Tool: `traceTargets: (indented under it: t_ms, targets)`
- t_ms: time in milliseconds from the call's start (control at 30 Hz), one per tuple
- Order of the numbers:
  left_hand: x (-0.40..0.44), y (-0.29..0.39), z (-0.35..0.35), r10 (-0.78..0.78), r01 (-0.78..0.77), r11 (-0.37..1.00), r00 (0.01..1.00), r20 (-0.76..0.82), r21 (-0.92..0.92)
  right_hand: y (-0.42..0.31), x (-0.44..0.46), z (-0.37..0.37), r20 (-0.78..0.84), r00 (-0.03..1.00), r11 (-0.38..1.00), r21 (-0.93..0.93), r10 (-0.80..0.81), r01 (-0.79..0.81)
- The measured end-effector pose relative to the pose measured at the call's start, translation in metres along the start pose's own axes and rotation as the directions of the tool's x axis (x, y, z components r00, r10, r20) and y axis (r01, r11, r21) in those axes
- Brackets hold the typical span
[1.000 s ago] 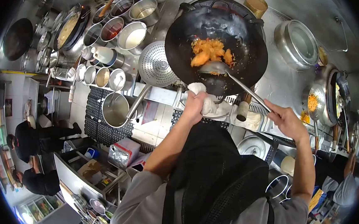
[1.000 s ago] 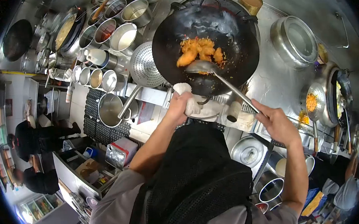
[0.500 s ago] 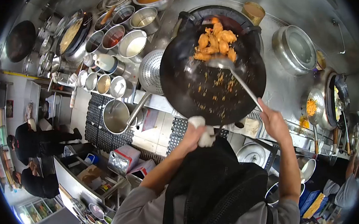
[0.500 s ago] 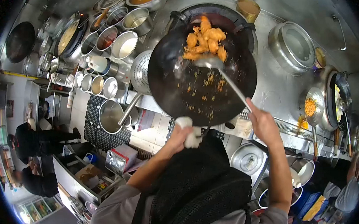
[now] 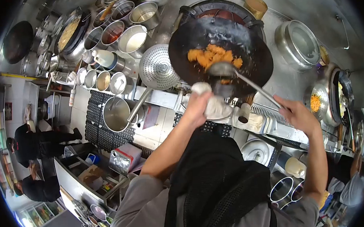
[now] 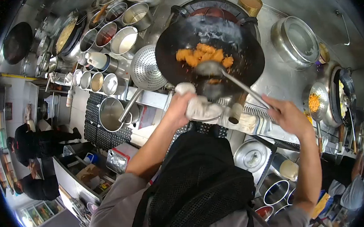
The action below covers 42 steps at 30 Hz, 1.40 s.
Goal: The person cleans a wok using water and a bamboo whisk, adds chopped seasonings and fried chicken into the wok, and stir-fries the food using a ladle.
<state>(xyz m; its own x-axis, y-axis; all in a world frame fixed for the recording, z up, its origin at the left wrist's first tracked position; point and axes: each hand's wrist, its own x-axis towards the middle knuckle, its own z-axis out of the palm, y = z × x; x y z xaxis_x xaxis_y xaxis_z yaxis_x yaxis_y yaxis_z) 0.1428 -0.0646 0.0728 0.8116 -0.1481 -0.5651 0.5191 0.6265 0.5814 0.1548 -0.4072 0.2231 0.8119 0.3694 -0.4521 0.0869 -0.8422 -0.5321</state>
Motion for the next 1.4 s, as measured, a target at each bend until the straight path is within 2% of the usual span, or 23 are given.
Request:
traceTargets:
  t_ms: [67, 100, 167, 233, 333, 467, 533, 567, 700, 733, 800, 833, 867, 933, 967, 1000, 1033, 1067, 1133, 1200, 1267, 1300, 1400]
  targets:
    - [0.013, -0.026, -0.015, 0.036, -0.039, 0.997, 0.999, 0.040, 0.073, 0.032, 0.036, 0.035, -0.238, 0.950, 0.979, -0.062, -0.204, 0.195]
    - [0.020, -0.045, -0.029, 0.078, -0.083, 0.991, 0.995, 0.055, 0.102, 0.035, 0.040, 0.047, -0.245, 0.947, 0.978, -0.074, -0.209, 0.196]
    - [-0.001, -0.088, -0.059, 0.158, -0.158, 0.980, 0.987, 0.011, 0.120, 0.025, 0.031, 0.076, -0.315, 0.949, 0.996, 0.068, -0.031, 0.056]
    - [-0.017, -0.069, -0.051, 0.095, -0.106, 0.987, 0.991, 0.092, 0.123, 0.014, 0.004, 0.097, -0.439, 0.895, 0.984, 0.113, -0.077, 0.141]
    - [-0.002, -0.041, -0.030, 0.062, -0.063, 0.997, 0.998, 0.019, 0.035, -0.015, -0.022, 0.109, -0.395, 0.913, 0.951, 0.308, 0.098, 0.031]
    - [0.003, 0.005, 0.001, 0.037, -0.037, 0.998, 0.999, 0.018, -0.051, -0.016, -0.005, 0.130, -0.642, 0.766, 0.984, 0.113, -0.035, 0.140]
    - [-0.006, 0.013, -0.001, 0.040, -0.035, 0.996, 0.998, 0.054, -0.083, -0.031, 0.005, 0.125, -0.630, 0.763, 0.977, 0.212, 0.144, -0.009]
    - [-0.009, 0.018, 0.001, 0.047, -0.037, 0.992, 0.996, 0.078, -0.121, -0.027, 0.014, 0.129, -0.742, 0.670, 0.990, 0.111, 0.025, 0.087]
    - [-0.024, 0.020, 0.002, 0.064, -0.056, 0.993, 0.995, 0.072, -0.108, -0.046, 0.025, 0.114, -0.866, 0.491, 0.990, -0.026, -0.092, 0.139]
    - [-0.031, 0.026, 0.000, 0.053, -0.053, 0.999, 0.978, 0.203, -0.004, -0.050, 0.027, 0.113, -0.880, 0.464, 0.989, -0.041, -0.102, 0.140]
    - [-0.024, 0.000, -0.006, 0.370, -0.385, 0.915, 0.920, 0.130, 0.123, -0.065, 0.039, 0.102, -0.922, 0.372, 0.986, -0.051, -0.107, 0.158]
    - [-0.012, -0.009, -0.023, 0.499, -0.544, 0.761, 0.839, 0.215, 0.354, -0.068, 0.049, 0.101, -0.920, 0.386, 0.983, 0.000, -0.072, 0.182]
    - [-0.003, -0.011, -0.039, 0.588, -0.649, 0.532, 0.745, 0.314, 0.545, -0.071, 0.055, 0.101, -0.874, 0.486, 0.999, 0.031, 0.016, 0.023]
    - [-0.030, 0.020, -0.020, 0.609, -0.690, 0.452, 0.701, 0.370, 0.565, -0.064, 0.073, 0.112, -0.858, 0.508, 0.979, 0.036, -0.072, 0.199]
    - [-0.029, 0.021, -0.020, 0.632, -0.686, 0.459, 0.699, 0.335, 0.565, -0.087, 0.069, 0.107, -0.689, 0.705, 0.858, 0.454, 0.168, 0.239]
    - [-0.030, 0.017, -0.028, 0.609, -0.660, 0.478, 0.724, 0.323, 0.580, -0.119, 0.051, 0.103, -0.376, 0.873, 0.585, 0.799, 0.309, 0.137]
    - [-0.023, 0.017, -0.034, 0.582, -0.645, 0.516, 0.747, 0.321, 0.564, -0.136, 0.046, 0.096, -0.264, 0.907, 0.375, 0.918, 0.327, 0.132]
    - [-0.015, 0.013, -0.039, 0.559, -0.630, 0.554, 0.766, 0.318, 0.544, -0.138, 0.044, 0.091, -0.239, 0.907, 0.362, 0.926, 0.346, 0.106]
    - [-0.006, -0.003, -0.049, 0.430, -0.458, 0.795, 0.888, 0.162, 0.398, -0.136, 0.043, 0.089, 0.012, 0.972, -0.122, 0.992, 0.235, 0.017]
    - [-0.033, 0.016, -0.043, 0.187, -0.222, 0.933, 0.972, 0.145, 0.284, -0.110, 0.046, 0.100, 0.163, 0.981, -0.381, 0.918, 0.102, -0.112]
    - [-0.063, 0.027, -0.037, 0.075, -0.097, 0.980, 0.989, 0.124, 0.175, -0.077, 0.049, 0.121, 0.197, 0.950, -0.600, 0.739, -0.242, -0.306]
    - [-0.064, 0.033, -0.035, -0.013, 0.003, 0.998, 0.990, 0.143, 0.069, -0.072, 0.049, 0.122, 0.212, 0.946, -0.591, 0.741, -0.244, -0.318]
    - [-0.017, 0.025, -0.045, -0.121, 0.125, 0.992, 0.985, 0.124, -0.026, -0.122, 0.026, 0.092, 0.164, 0.966, -0.261, 0.959, 0.201, -0.108]
